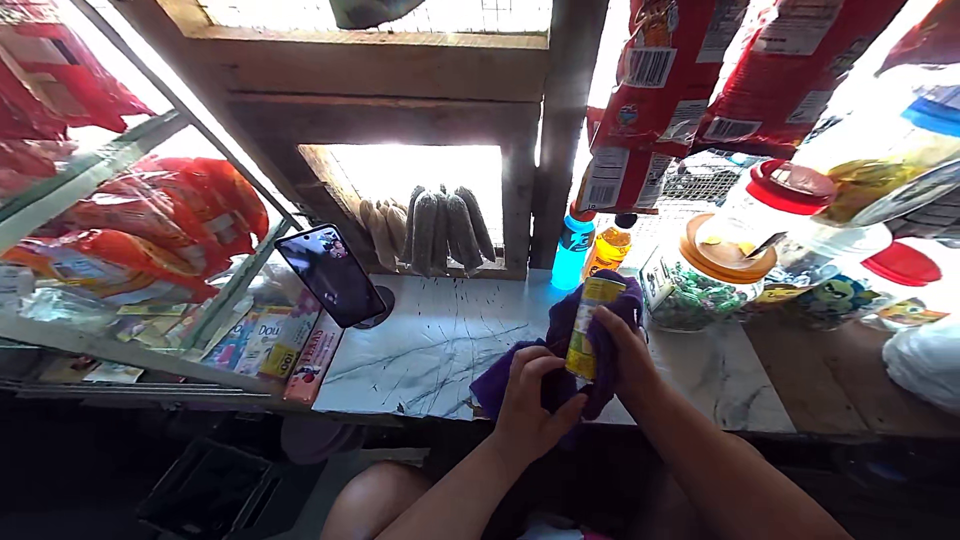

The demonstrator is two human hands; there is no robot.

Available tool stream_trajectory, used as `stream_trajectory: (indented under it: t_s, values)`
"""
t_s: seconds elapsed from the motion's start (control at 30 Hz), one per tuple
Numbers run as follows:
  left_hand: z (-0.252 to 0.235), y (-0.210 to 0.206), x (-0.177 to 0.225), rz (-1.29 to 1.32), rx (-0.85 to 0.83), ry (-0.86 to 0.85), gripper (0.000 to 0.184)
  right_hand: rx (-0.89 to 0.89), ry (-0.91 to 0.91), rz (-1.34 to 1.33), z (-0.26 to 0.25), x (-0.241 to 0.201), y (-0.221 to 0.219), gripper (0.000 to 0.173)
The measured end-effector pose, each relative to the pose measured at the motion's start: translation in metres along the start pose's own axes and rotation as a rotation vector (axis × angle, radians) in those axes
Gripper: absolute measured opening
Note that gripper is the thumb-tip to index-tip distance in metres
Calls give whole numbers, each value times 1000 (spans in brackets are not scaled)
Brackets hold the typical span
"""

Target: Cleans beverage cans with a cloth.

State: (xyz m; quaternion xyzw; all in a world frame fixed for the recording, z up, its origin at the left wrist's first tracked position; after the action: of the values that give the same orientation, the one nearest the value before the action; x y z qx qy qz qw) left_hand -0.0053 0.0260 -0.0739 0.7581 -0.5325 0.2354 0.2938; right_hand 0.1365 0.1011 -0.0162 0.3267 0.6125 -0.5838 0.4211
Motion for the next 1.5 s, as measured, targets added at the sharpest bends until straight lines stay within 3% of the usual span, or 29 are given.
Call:
stream_trajectory:
  t_s: [0.03, 0.1, 0.2, 0.33, 0.43, 0.6, 0.77, 0.93, 1.07, 1.2, 1.37, 1.5]
  values:
    - [0, -1, 0, 88, -32, 72, 33, 28, 20, 2, -2, 0, 1, 21]
    - [-2, 0, 0, 167, -119, 271, 35, 57, 57, -3, -6, 0, 4, 20]
    - [-4, 2, 2, 77, -260, 460, 42, 70, 81, -22, -6, -1, 4, 22]
    - [0, -2, 2, 195, -351, 491, 56, 61, 83, -29, -3, -1, 5, 28]
    - [0, -5, 4, 417, -346, 505, 61, 30, 46, -65, 0, 1, 3, 44]
    - [-1, -2, 6, 654, -344, 644, 44, 1, 44, -129, 0, 9, 2, 53]
    - [0, -1, -1, 630, -289, 557, 44, 16, 92, -34, 3, 8, -1, 49]
    - [-2, 4, -12, 218, -303, 579, 56, -1, 135, 270, 8, 14, -4, 26]
    - [-5, 4, -14, -52, -242, 518, 60, 20, 237, 422, 6, 17, -2, 24]
    - [-10, 5, -20, -152, -143, 406, 58, 5, 319, 389, 2, 17, 3, 24]
    - [-9, 6, -27, -197, 0, 329, 58, 116, 279, 341, 3, 23, -2, 16]
    - [-6, 3, -23, -238, 67, 160, 56, -45, 178, 196, 17, 28, -7, 22]
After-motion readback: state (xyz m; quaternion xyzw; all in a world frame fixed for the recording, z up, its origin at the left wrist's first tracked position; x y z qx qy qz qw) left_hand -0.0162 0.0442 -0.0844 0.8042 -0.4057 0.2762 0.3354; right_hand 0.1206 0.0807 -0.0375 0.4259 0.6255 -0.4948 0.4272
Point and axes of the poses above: each hand's wrist, its own z-axis away from the middle knuckle, its own y-axis out of the back of the hand, x = y × z, the point moved 1 cm from there along -z, towards the middle knuckle, and after that the axes turned 3 degrees about z, right-handed, at the moved point
